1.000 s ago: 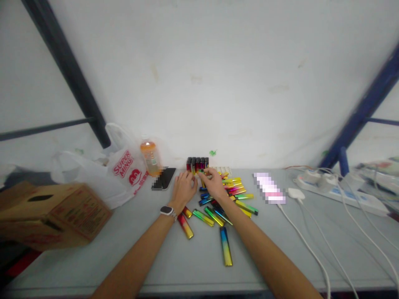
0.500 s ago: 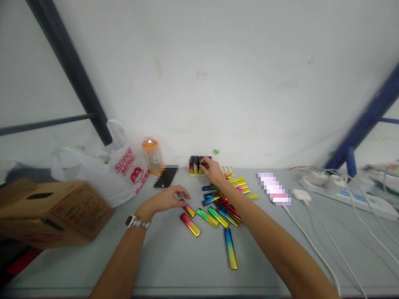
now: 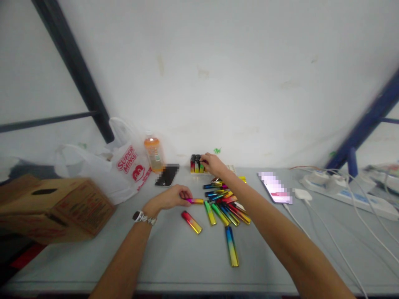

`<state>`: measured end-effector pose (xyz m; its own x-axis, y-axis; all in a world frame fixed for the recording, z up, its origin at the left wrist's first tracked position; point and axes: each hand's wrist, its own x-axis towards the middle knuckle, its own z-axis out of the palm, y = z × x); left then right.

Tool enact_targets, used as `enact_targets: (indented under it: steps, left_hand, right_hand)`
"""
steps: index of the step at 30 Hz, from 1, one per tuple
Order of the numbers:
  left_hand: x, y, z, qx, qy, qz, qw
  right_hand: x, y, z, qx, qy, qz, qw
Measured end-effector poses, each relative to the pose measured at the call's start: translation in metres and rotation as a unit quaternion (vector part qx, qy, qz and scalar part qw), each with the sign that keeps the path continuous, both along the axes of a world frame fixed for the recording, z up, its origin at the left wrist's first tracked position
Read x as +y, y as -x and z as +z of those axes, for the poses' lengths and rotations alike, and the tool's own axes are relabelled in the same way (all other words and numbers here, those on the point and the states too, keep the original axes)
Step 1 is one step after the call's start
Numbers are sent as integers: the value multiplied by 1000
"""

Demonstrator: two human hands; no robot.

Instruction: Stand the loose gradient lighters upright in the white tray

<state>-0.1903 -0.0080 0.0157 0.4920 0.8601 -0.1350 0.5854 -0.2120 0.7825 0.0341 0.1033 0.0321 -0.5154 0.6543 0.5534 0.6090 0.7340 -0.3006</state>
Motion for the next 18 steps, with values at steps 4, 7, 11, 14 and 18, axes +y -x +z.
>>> enact_targets:
  steps: [4,7,11,14,18]
  left_hand:
    - [2,2,-4,-14,-7,24,1000]
    - [3,1,-7,-21,-27,45,998]
    - [5,-2,-11,-35,-77,89,992]
    - [7,-5,-10,-48,-157,120,979]
    - [10,-12,-4,-83,-217,142,962]
  right_hand:
    - [8,0,2,-5,24,18,1000]
    - [7,2,1,-19,11,13,1000]
    - [-4,4,-1,-40,-56,-54,996]
    - [-20,5,-5,-54,-64,-101,991]
    - [-50,13,-12,27,-32,-99,994]
